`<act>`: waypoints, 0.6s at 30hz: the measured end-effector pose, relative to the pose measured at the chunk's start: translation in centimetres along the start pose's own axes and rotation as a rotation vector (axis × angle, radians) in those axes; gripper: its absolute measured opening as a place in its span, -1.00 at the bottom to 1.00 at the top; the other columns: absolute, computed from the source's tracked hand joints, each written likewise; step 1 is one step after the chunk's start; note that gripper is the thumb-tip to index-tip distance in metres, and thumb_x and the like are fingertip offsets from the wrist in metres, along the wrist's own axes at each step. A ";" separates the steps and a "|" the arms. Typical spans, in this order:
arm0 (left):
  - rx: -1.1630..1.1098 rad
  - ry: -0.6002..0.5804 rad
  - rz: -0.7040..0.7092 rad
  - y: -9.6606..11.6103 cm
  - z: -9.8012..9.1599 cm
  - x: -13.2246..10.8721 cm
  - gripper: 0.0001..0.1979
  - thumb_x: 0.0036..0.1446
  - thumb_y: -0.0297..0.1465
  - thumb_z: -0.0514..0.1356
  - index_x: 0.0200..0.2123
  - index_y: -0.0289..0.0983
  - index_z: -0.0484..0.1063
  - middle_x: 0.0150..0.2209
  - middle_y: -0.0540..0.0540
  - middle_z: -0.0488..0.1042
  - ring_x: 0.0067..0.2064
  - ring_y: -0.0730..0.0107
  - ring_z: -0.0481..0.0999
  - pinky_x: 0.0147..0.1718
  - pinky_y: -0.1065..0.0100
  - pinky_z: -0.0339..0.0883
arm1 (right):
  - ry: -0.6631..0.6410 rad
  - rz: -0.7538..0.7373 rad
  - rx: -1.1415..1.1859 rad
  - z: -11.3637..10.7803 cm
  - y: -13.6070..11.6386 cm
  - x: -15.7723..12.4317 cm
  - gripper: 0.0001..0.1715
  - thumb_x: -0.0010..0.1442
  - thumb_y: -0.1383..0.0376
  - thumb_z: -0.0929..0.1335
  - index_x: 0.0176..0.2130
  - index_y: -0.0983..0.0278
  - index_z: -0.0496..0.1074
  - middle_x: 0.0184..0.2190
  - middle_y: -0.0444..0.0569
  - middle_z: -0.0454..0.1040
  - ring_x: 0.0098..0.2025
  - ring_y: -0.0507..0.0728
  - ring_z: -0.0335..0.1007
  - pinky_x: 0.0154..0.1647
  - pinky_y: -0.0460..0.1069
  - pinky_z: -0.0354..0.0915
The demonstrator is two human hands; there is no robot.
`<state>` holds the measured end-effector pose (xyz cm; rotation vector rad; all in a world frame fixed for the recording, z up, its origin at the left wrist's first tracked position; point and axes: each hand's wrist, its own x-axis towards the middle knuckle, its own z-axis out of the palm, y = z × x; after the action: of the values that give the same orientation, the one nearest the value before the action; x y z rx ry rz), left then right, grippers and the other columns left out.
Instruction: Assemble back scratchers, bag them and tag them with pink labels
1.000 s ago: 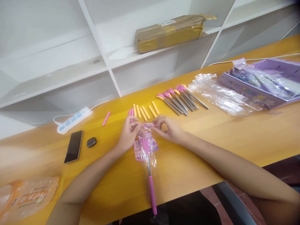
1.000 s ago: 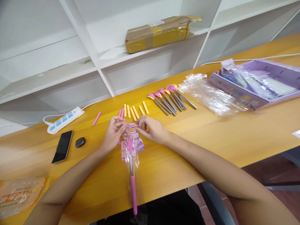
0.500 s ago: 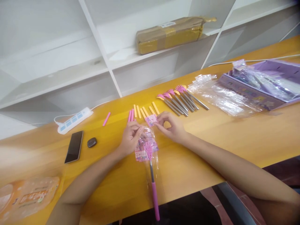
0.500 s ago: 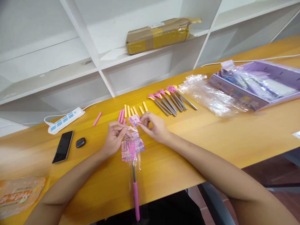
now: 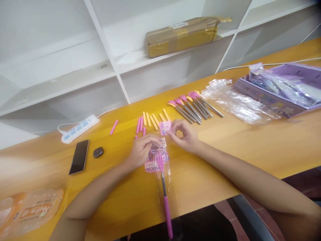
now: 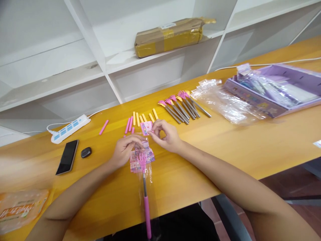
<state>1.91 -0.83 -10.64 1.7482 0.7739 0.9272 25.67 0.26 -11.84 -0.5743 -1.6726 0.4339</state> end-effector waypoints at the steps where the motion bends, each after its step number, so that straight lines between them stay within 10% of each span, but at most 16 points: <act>1: -0.009 0.000 -0.019 0.0 0.0 0.0 -0.64 0.53 -0.15 0.13 -0.13 -0.22 0.65 -0.06 -0.19 0.71 -0.21 0.26 0.73 -0.13 0.21 0.63 | -0.013 -0.016 -0.007 0.0 0.0 0.0 -0.80 0.44 0.37 0.44 -0.10 0.17 0.33 -0.34 -0.17 0.40 -0.43 -0.02 0.37 -0.40 -0.07 0.37; 18: -0.586 0.073 -0.260 0.5 0.2 0.7 -0.54 0.33 -0.06 0.35 0.04 -0.33 0.65 -0.03 -0.31 0.73 0.01 -0.02 0.75 0.15 -0.04 0.58 | -0.158 0.049 -0.106 -0.2 1.1 -0.7 -0.64 0.48 0.31 0.43 0.19 0.20 0.34 -0.39 -0.20 0.43 -0.45 0.00 0.43 -0.41 -0.07 0.41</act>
<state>2.46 -0.45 -10.04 1.0823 0.6695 0.9267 26.08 0.76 -12.98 -0.6744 -1.8443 0.4376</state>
